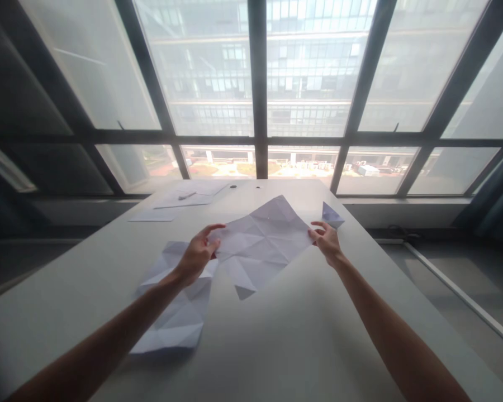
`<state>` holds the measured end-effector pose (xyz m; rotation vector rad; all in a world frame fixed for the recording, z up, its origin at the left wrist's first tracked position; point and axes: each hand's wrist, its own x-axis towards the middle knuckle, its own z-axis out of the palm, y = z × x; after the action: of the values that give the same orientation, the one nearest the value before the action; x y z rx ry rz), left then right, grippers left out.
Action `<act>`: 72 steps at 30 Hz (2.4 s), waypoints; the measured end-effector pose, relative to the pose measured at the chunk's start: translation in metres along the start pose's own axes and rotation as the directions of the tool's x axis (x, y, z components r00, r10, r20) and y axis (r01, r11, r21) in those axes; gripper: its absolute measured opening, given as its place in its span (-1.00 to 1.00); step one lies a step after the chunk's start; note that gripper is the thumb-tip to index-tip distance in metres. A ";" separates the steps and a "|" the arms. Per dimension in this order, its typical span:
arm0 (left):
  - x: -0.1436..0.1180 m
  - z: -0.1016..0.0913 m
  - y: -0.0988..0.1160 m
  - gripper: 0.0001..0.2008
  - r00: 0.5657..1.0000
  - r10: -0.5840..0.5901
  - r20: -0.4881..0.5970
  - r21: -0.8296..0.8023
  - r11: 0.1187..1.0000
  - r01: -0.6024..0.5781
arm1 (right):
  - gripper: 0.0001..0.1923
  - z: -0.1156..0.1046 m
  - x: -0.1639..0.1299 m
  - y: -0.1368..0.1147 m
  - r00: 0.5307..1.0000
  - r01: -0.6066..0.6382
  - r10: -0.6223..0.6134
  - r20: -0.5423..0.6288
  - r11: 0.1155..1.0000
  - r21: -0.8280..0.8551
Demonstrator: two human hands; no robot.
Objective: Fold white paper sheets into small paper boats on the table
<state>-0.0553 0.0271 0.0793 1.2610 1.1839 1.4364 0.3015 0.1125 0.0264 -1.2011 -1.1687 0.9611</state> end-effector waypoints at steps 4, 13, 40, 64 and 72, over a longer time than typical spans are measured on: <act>-0.047 -0.054 0.015 -0.52 0.995 -0.102 -0.023 0.242 0.965 0.104 | -0.61 0.062 0.010 -0.013 0.976 0.100 -0.089 0.197 0.994 -0.049; -0.159 -0.174 0.009 -0.39 0.937 -0.201 -0.287 0.535 0.777 0.330 | -0.86 0.265 -0.008 -0.009 0.853 0.190 -0.082 0.516 0.969 -0.160; -0.076 -0.193 -0.073 -0.53 1.000 -0.003 0.026 0.987 0.158 -0.025 | -0.28 0.253 -0.174 0.017 0.668 0.666 -0.038 0.743 0.476 -0.574; 0.101 0.035 -0.069 -0.73 0.893 0.020 0.450 0.460 0.852 -0.250 | -0.34 0.174 -0.221 -0.018 0.708 0.659 -0.178 0.683 0.515 -0.548; 0.070 0.058 -0.094 -0.77 0.921 0.134 0.365 0.485 0.817 -0.311 | -0.51 0.034 -0.042 0.014 0.966 0.229 -0.196 0.172 0.323 -0.918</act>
<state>-0.0038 0.1181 0.0012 2.0009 1.2863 1.0222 0.2613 0.0798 0.0054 -1.8470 -1.9696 -0.0441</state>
